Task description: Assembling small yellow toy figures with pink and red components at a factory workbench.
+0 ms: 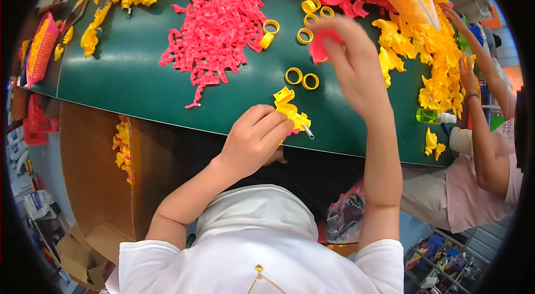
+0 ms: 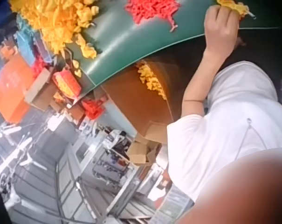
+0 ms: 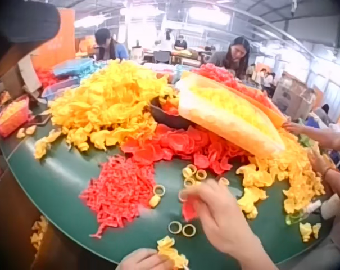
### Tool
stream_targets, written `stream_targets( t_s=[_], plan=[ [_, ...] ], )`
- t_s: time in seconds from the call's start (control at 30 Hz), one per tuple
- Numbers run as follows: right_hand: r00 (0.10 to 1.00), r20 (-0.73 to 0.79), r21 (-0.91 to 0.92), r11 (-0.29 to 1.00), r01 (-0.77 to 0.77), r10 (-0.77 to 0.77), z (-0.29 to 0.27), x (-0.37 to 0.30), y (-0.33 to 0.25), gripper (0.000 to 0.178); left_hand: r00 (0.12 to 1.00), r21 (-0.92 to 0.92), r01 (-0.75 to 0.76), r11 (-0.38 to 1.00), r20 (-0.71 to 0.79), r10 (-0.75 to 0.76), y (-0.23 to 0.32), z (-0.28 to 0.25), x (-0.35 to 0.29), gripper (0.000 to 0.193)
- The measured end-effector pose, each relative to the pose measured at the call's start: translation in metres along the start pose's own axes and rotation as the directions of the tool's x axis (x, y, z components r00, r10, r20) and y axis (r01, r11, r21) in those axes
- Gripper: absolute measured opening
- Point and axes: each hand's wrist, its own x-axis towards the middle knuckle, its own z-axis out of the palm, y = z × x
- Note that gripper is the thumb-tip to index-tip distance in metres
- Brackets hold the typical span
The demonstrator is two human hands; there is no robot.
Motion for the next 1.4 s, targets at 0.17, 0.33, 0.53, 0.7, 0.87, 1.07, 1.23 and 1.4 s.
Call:
stream_targets(
  t_s=[0.17,0.33,0.53,0.7,0.87,1.07,1.23,1.4],
  plan=[
    [0.920,0.044,0.349,0.857,-0.378,0.388,-0.001,-0.077,-0.021,0.018,0.998,0.062,-0.053,0.997,0.023,0.052,0.005,0.004,-0.001,0.038],
    [0.944,-0.147,0.204,0.943,-0.261,0.294,0.027,-0.100,-0.023,0.014,0.998,0.099,-0.053,0.994,0.044,0.049,0.014,0.004,0.004,0.032],
    [0.918,-0.263,0.139,0.954,-0.267,0.296,0.041,-0.105,-0.025,0.012,0.996,0.138,-0.090,0.986,0.034,0.086,0.014,0.007,0.003,0.033],
    [0.906,-0.312,0.127,0.958,-0.257,0.284,0.051,-0.107,-0.028,0.011,0.996,0.148,-0.089,0.985,0.046,0.083,0.015,0.006,0.004,0.034],
    [0.902,-0.319,0.058,0.956,-0.287,0.290,0.049,-0.110,-0.032,0.012,0.993,0.167,-0.118,0.979,0.031,0.114,0.016,0.008,0.004,0.036],
    [0.955,0.031,0.181,0.938,-0.294,0.293,0.013,-0.101,-0.024,0.020,0.995,0.127,-0.099,0.987,-0.006,0.100,0.014,0.009,0.005,0.022],
    [0.940,0.179,0.283,0.900,-0.332,0.291,0.004,-0.093,-0.014,0.021,0.991,0.105,-0.134,0.985,0.019,0.133,0.007,0.006,0.008,0.024],
    [0.961,-0.017,0.198,0.943,-0.266,0.275,0.019,-0.116,-0.023,0.020,0.983,0.111,-0.180,0.977,-0.001,0.182,0.007,0.010,0.009,0.025]
  ],
)
